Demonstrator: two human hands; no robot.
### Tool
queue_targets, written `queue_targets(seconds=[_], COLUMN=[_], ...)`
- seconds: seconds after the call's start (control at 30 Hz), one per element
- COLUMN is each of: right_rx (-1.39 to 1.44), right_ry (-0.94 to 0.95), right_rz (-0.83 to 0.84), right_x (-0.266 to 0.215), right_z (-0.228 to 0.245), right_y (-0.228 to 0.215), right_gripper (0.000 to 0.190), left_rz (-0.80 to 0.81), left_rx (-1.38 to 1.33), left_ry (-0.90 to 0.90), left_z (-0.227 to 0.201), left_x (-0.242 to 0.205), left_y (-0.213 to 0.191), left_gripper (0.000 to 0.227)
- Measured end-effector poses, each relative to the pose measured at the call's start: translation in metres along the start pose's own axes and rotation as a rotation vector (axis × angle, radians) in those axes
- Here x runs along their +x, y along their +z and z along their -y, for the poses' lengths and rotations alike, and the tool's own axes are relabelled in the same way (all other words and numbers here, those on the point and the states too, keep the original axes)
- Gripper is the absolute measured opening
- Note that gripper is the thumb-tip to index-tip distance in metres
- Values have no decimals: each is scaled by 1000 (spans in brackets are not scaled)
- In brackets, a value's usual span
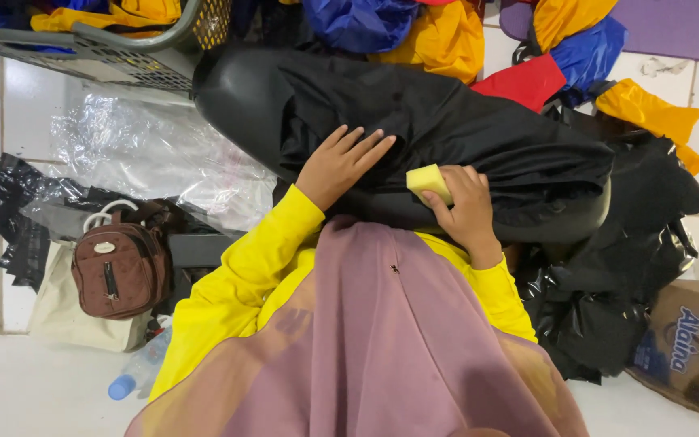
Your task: The person rubs a black fabric cover with a sponge, then folds the cover and places it inside a clear plastic bag.
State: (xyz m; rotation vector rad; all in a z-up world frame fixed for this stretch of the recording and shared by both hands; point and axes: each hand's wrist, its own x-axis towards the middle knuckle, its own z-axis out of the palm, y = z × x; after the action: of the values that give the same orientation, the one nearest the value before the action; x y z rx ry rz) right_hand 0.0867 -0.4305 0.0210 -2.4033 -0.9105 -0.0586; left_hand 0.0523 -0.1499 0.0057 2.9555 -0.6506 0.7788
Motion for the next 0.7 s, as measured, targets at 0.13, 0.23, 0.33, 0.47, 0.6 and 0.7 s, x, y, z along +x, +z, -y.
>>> queue_targets(seconds=[0.13,0.23,0.33,0.47,0.6,0.7], right_rx=[11,65,119,94,71,122], right_ry=[16,5,-25,-183,-380,-541], right_rz=[19,68,194,145,43,21], right_x=[0,3,14,53,113,158], right_z=[1,-1,9,47,77,76], right_y=[-6,-18,-48,-90,-78,-1], right_gripper=[36,35,33,32,39,37], left_rz=[83,123,129,71,26,-9], left_rx=[-94,-329,-259,-162,-177,-139], left_ry=[-19,-125,-131,-160,-160,-147], left_z=[14,17,13,1,-6,-5], left_x=[-11,-20,-25,-36,-45,-72], left_y=[-14,-16,-11,8,17,62], left_gripper=[56,69,67,51,46,49])
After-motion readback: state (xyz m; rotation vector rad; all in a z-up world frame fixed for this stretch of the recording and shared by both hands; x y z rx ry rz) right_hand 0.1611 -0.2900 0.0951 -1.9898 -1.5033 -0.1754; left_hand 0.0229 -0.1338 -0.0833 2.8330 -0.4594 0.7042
